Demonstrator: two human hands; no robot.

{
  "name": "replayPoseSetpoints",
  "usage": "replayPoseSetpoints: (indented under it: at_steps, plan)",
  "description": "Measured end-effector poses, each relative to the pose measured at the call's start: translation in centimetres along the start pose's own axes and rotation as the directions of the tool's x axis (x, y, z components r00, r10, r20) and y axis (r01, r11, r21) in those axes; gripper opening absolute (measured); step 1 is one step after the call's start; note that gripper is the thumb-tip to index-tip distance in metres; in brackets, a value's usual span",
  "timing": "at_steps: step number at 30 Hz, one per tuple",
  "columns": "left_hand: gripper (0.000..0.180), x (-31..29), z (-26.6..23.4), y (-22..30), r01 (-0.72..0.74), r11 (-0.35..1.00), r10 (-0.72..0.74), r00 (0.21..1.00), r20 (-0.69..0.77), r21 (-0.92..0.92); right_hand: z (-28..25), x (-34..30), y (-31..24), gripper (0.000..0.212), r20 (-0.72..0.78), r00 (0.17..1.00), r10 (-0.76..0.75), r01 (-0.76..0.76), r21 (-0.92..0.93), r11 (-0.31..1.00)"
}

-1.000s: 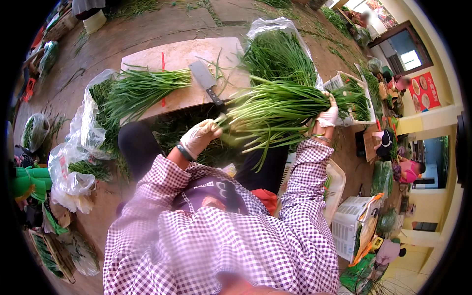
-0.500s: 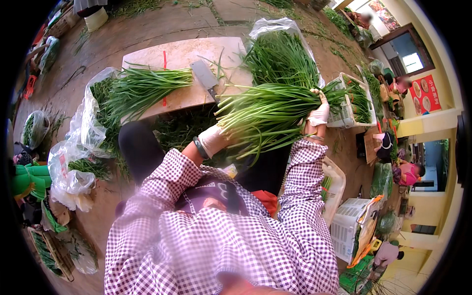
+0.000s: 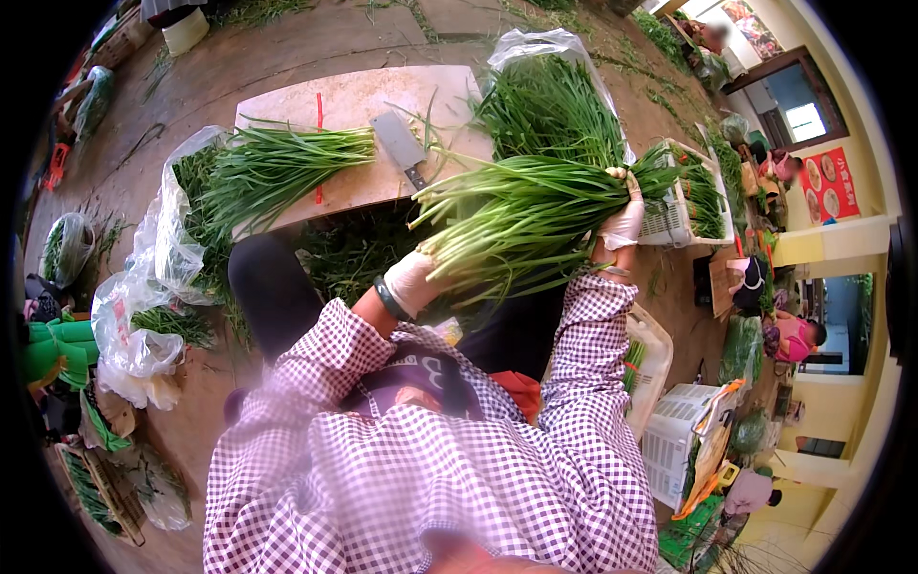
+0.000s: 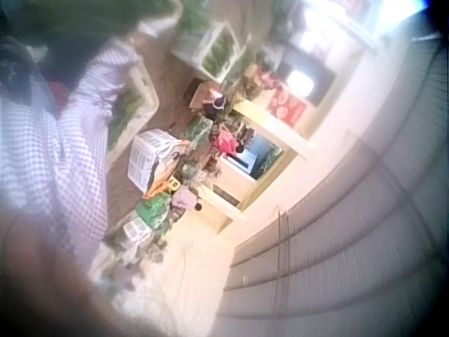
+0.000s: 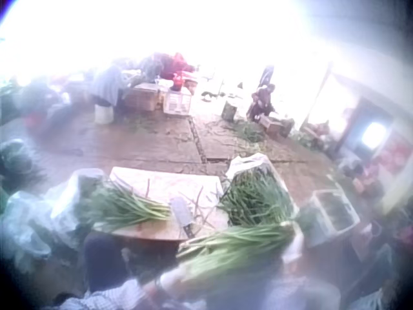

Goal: The person trims the roots off green vegetables using a knife, removes damaged stalks by hand, and organizes the trimmed vegetables into neat bundles.

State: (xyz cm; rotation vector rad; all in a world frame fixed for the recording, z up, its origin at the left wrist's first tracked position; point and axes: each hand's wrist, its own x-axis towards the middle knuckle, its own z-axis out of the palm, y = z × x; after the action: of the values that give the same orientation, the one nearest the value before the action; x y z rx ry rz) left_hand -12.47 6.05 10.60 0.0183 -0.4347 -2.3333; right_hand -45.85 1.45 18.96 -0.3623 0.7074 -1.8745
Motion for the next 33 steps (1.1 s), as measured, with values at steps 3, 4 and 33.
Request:
replayPoseSetpoints:
  at_steps: [3, 4, 33]
  plan:
    - [0.037, 0.5, -0.9, -0.3, 0.04, 0.983, 0.01, 0.963, -0.268, 0.179, 0.7, -0.1, 0.4, 0.016, 0.016, 1.0, -0.015, 0.015, -0.016, 1.0]
    - [0.037, 0.6, -0.9, -0.2, 0.025, 0.985, 0.018, 0.968, -0.249, 0.168, 1.0, -0.3, 0.7, 0.016, 0.028, 0.999, -0.023, 0.024, -0.022, 0.999]
    - [0.032, -0.2, -1.2, -1.0, -0.391, -0.632, 0.212, 0.743, 0.635, 0.669, -0.3, -0.9, 2.0, 0.017, 0.17, 0.98, 0.101, -0.122, 0.118, 0.986]
